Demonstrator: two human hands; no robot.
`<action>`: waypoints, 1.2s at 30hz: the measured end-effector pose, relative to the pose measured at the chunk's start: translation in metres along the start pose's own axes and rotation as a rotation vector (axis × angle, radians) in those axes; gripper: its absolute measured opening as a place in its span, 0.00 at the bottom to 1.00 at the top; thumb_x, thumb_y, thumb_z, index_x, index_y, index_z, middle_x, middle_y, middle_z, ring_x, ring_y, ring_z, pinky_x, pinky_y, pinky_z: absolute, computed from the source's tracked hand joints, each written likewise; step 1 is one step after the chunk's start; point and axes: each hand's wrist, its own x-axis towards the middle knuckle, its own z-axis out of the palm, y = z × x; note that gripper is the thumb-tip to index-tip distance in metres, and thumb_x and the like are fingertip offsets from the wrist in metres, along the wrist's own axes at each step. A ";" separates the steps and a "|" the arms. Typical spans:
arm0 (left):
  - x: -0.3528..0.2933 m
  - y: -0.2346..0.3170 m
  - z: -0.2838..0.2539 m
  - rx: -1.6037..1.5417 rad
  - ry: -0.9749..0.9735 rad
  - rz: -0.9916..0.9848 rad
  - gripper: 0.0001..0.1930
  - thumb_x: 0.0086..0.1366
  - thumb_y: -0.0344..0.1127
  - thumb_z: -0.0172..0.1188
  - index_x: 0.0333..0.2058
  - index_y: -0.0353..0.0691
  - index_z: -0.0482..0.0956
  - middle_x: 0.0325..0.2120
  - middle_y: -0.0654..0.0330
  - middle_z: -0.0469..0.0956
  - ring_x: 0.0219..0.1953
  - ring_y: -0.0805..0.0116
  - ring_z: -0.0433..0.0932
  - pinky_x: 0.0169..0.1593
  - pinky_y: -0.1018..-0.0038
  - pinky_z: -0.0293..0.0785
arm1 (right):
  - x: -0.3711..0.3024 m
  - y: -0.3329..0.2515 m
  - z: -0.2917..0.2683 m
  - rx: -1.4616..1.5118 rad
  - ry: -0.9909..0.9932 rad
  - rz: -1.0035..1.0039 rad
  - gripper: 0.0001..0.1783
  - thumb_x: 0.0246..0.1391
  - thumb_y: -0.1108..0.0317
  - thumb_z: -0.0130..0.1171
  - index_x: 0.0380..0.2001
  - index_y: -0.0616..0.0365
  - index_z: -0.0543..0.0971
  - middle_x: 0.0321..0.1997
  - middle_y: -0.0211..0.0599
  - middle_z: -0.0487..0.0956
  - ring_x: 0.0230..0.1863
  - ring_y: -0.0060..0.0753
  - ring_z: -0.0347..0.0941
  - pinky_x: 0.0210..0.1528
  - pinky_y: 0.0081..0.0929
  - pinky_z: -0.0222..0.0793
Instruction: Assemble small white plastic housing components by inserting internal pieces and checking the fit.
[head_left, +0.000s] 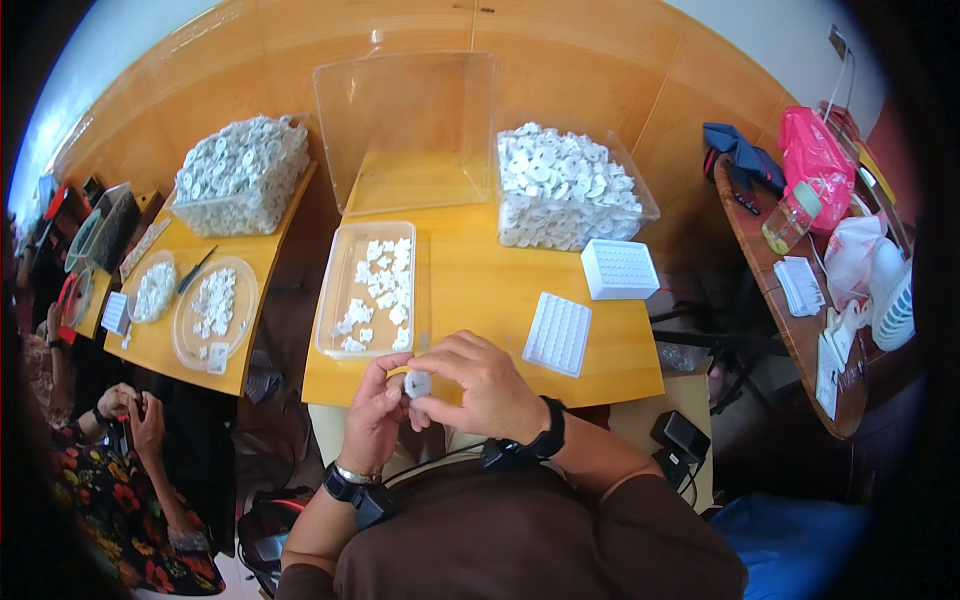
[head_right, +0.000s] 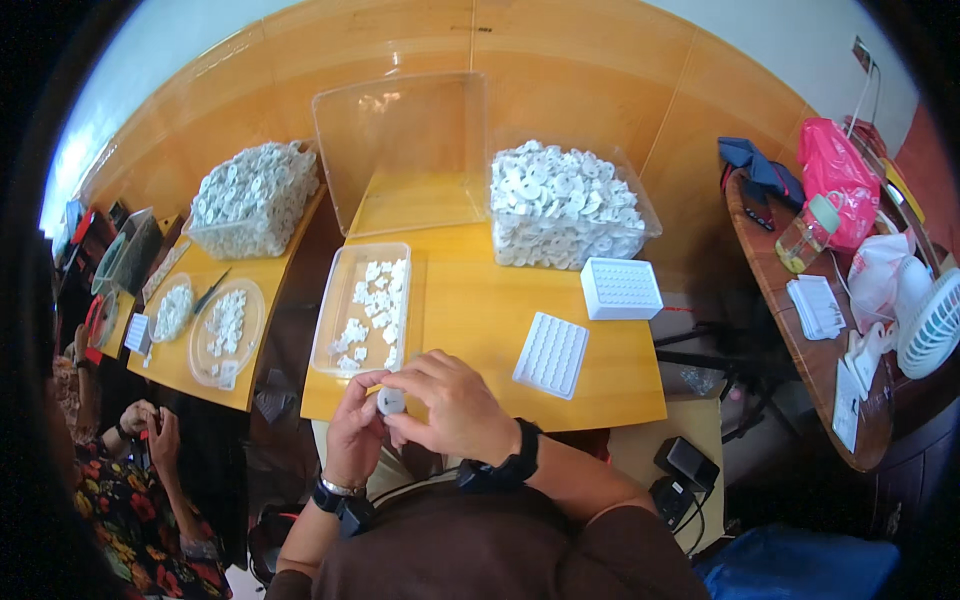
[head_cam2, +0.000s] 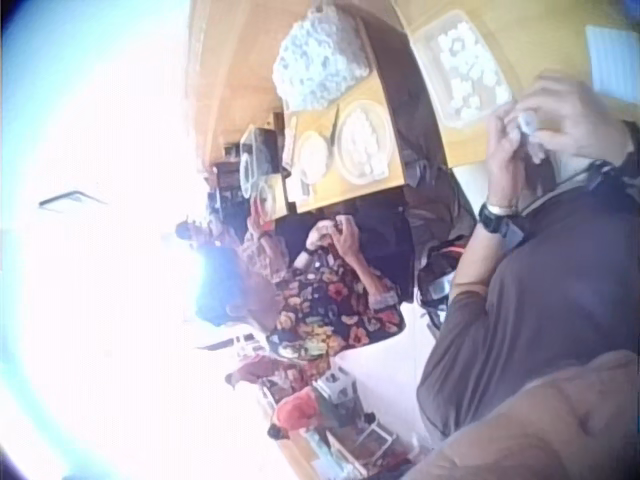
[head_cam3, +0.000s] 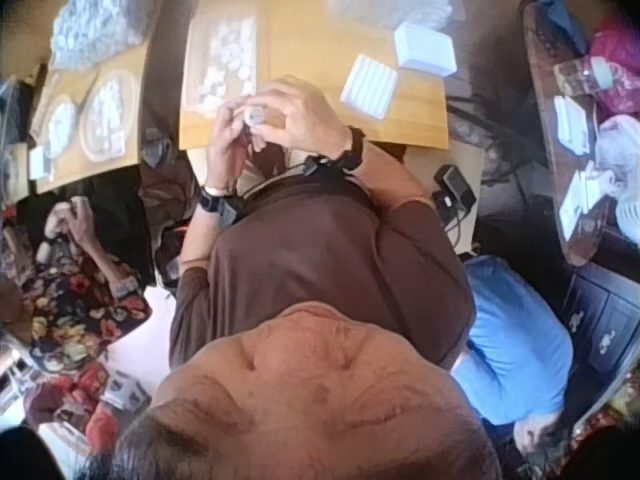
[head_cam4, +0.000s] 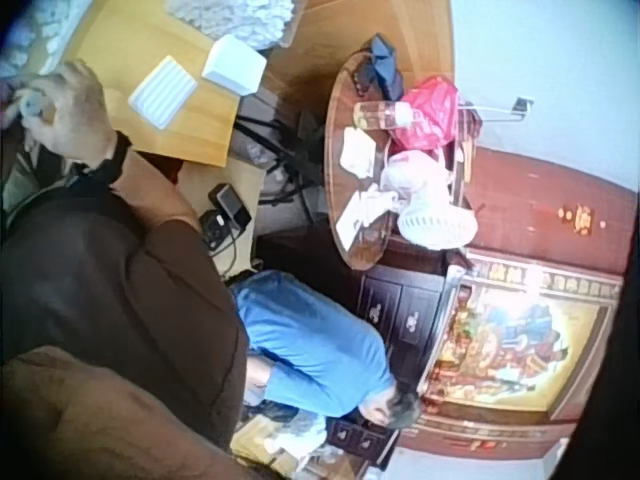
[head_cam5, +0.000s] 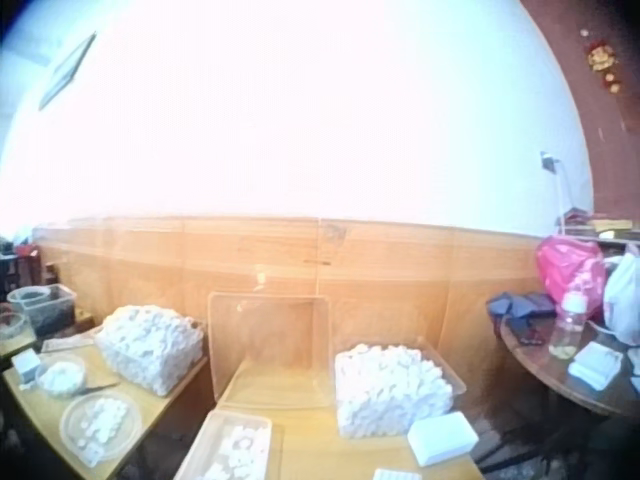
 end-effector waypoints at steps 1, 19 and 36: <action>0.002 0.001 0.000 0.043 0.005 -0.006 0.26 0.60 0.42 0.55 0.52 0.35 0.62 0.31 0.54 0.74 0.26 0.69 0.74 0.29 0.77 0.70 | 0.002 0.002 -0.008 -0.051 0.023 -0.037 0.17 0.37 0.69 0.65 0.35 0.58 0.77 0.34 0.38 0.76 0.36 0.44 0.71 0.40 0.35 0.68; -0.020 0.036 -0.076 0.291 0.526 0.242 0.14 0.60 0.34 0.48 0.45 0.38 0.68 0.23 0.61 0.73 0.20 0.76 0.70 0.24 0.82 0.65 | 0.102 0.171 -0.238 -0.691 0.289 0.523 0.20 0.41 0.60 0.66 0.38 0.59 0.79 0.33 0.44 0.80 0.37 0.43 0.77 0.41 0.33 0.71; -0.008 0.045 -0.074 0.333 0.560 0.237 0.12 0.62 0.32 0.49 0.44 0.37 0.69 0.25 0.62 0.74 0.23 0.77 0.71 0.27 0.84 0.67 | 0.062 -0.095 -0.247 -0.540 -0.044 -0.596 0.43 0.47 0.32 0.53 0.61 0.44 0.63 0.66 0.58 0.54 0.64 0.47 0.58 0.62 0.46 0.55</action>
